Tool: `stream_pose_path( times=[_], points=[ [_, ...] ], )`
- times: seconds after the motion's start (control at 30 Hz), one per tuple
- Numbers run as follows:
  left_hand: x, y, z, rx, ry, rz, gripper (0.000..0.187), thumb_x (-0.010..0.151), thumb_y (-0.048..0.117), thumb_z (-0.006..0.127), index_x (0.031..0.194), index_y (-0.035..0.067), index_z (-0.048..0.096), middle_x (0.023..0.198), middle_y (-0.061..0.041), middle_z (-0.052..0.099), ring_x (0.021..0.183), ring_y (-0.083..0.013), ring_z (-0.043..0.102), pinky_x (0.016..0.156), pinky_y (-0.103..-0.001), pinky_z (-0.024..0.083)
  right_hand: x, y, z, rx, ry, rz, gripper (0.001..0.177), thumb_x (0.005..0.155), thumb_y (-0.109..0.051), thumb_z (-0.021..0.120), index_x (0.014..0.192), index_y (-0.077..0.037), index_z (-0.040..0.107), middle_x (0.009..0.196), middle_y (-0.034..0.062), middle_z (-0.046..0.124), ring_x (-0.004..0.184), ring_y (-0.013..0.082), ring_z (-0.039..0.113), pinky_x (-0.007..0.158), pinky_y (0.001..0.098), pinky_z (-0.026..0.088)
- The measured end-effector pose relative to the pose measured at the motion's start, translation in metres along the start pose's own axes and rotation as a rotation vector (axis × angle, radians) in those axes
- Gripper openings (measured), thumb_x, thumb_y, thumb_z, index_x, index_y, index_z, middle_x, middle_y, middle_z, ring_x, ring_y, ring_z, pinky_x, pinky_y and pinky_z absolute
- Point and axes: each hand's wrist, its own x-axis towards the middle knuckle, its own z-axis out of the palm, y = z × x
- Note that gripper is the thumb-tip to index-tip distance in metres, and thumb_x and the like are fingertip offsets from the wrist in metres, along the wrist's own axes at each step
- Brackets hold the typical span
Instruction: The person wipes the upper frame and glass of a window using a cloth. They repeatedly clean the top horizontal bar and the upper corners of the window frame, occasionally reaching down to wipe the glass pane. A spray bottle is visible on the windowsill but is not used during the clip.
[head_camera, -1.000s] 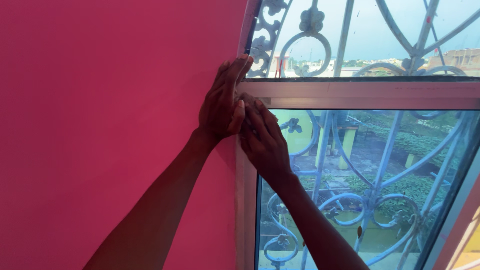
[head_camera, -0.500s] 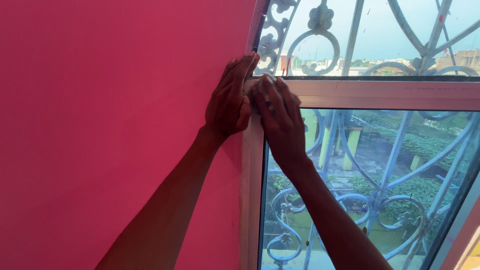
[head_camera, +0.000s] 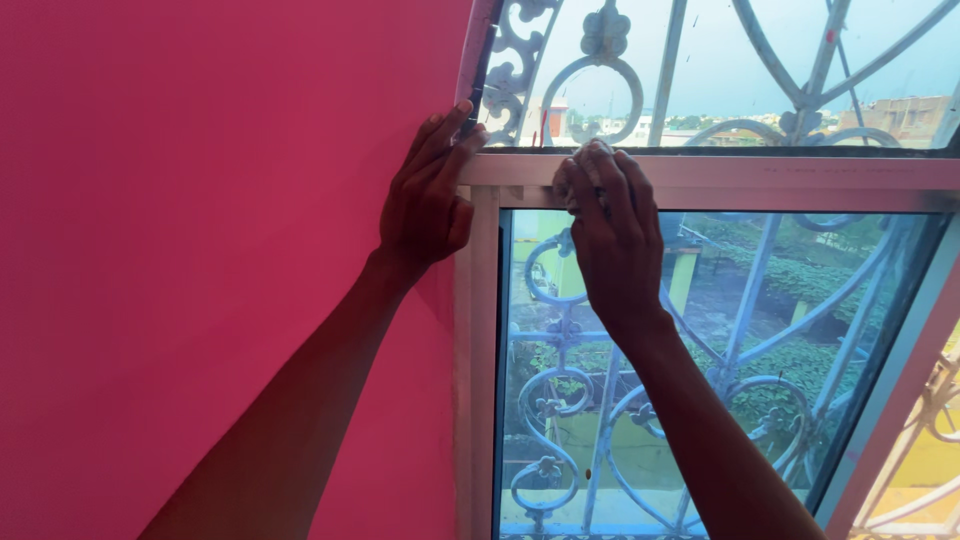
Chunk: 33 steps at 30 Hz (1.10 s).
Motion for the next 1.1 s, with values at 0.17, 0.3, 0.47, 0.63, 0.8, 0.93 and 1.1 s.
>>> stream_pose_path(
  times=[0.17, 0.3, 0.47, 0.63, 0.8, 0.93, 1.1],
  points=[
    [0.002, -0.002, 0.002, 0.053, -0.022, 0.029, 0.048, 0.079, 0.005, 0.047, 0.122, -0.002, 0.067, 0.141, -0.023, 0.066, 0.155, -0.0292, 0.040, 0.133, -0.051, 0.025, -0.008, 0.019, -0.008, 0.028, -0.003, 0.041, 0.057, 0.089, 0.010, 0.066, 0.145, -0.003, 0.063, 0.150, 0.0141, 0.054, 0.142, 0.0346, 0.049, 0.120, 0.0446, 0.048],
    [0.001, -0.001, 0.001, 0.050, -0.014, 0.025, 0.048, 0.077, 0.005, 0.047, 0.119, -0.003, 0.068, 0.139, -0.024, 0.066, 0.154, -0.0295, 0.040, 0.133, -0.051, 0.026, -0.014, 0.036, -0.014, 0.025, 0.003, 0.082, 0.056, 0.088, 0.010, 0.065, 0.142, -0.003, 0.062, 0.149, 0.0142, 0.053, 0.143, 0.0356, 0.049, 0.120, 0.0465, 0.047],
    [0.003, 0.000, 0.003, 0.069, -0.002, 0.029, 0.044, 0.078, 0.005, 0.048, 0.118, -0.003, 0.067, 0.141, -0.027, 0.064, 0.154, -0.0308, 0.041, 0.133, -0.051, 0.026, -0.019, 0.046, -0.016, 0.032, -0.006, 0.182, 0.055, 0.089, 0.010, 0.065, 0.141, -0.005, 0.062, 0.149, 0.0149, 0.052, 0.142, 0.0370, 0.047, 0.118, 0.0480, 0.047],
    [0.004, 0.004, 0.000, 0.057, -0.006, 0.025, 0.045, 0.075, 0.006, 0.048, 0.116, -0.004, 0.066, 0.143, -0.030, 0.061, 0.152, -0.0329, 0.042, 0.132, -0.051, 0.028, -0.014, 0.027, 0.004, 0.039, 0.021, 0.216, 0.052, 0.088, 0.009, 0.066, 0.137, -0.003, 0.060, 0.148, 0.0183, 0.050, 0.142, 0.0390, 0.044, 0.117, 0.0502, 0.046],
    [0.005, 0.005, 0.001, 0.057, -0.001, 0.023, 0.044, 0.076, 0.004, 0.050, 0.116, -0.003, 0.067, 0.142, -0.027, 0.062, 0.152, -0.0317, 0.042, 0.132, -0.051, 0.028, -0.001, -0.010, 0.031, 0.021, 0.031, 0.084, 0.048, 0.099, 0.007, 0.065, 0.146, 0.000, 0.057, 0.152, 0.0186, 0.048, 0.149, 0.0369, 0.042, 0.126, 0.0458, 0.044],
    [0.004, 0.004, -0.001, 0.080, -0.022, 0.038, 0.046, 0.075, 0.004, 0.050, 0.118, -0.004, 0.067, 0.137, -0.026, 0.065, 0.152, -0.0311, 0.042, 0.132, -0.050, 0.027, 0.004, -0.035, 0.032, 0.046, 0.015, 0.076, 0.047, 0.101, 0.005, 0.065, 0.147, 0.000, 0.057, 0.152, 0.0161, 0.048, 0.149, 0.0359, 0.042, 0.124, 0.0467, 0.043],
    [0.002, 0.000, 0.000, 0.075, -0.019, 0.037, 0.046, 0.075, 0.004, 0.051, 0.118, -0.003, 0.068, 0.132, -0.024, 0.068, 0.151, -0.0299, 0.043, 0.131, -0.050, 0.028, 0.008, -0.030, 0.027, 0.009, 0.004, 0.035, 0.050, 0.096, 0.006, 0.066, 0.145, -0.001, 0.058, 0.151, 0.0136, 0.047, 0.148, 0.0365, 0.043, 0.122, 0.0447, 0.047]
  ],
)
